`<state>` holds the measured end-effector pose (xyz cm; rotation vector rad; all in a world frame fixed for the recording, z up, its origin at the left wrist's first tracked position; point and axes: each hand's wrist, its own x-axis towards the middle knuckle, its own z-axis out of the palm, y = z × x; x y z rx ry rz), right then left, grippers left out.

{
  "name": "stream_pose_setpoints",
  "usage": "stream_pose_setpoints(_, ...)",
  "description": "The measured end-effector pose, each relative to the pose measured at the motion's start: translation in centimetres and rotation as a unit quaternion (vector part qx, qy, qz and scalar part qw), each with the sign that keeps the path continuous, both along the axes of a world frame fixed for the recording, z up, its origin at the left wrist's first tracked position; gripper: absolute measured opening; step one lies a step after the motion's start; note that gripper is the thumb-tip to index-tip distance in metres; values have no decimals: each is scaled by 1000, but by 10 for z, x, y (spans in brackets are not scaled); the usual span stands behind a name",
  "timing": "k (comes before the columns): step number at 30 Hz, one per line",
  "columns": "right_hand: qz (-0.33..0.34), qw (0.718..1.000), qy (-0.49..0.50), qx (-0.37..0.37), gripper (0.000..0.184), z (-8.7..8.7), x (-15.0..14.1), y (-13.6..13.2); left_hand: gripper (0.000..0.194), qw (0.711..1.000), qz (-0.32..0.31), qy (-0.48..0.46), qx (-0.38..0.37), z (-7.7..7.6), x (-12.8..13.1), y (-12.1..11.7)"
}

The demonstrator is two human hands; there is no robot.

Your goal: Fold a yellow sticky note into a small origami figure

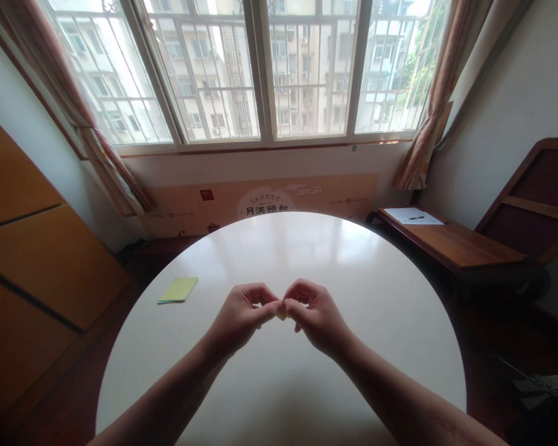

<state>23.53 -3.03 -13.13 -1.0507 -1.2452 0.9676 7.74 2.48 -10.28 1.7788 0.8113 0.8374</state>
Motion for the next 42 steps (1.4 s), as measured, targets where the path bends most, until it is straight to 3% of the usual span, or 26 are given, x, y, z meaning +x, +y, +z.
stream_pose_setpoints(4, -29, 1000, -8, 8, 9, -1, 1, 1, 15, 999, -23, 16, 20, -2, 0, 0)
stream_pose_setpoints(15, -52, 998, -33, -4, 15, 3, -1, -2, 14, 997, 11, 18, 72, -2, -1, 0)
stream_pose_setpoints(29, -18, 998, -60, 3, 10, 2, -2, 0, 12, 982, 91, 76, 149, -10, 0, 3)
stream_pose_setpoints(36, -78, 991, -103, 19, 13, -1, 0, 2, 14, 980, 45, 94, 168, -5, 1, -4)
stream_pose_setpoints(42, -82, 988, -132, 24, 14, -5, -1, 2, 12, 981, 30, 90, 169, -4, 2, -4)
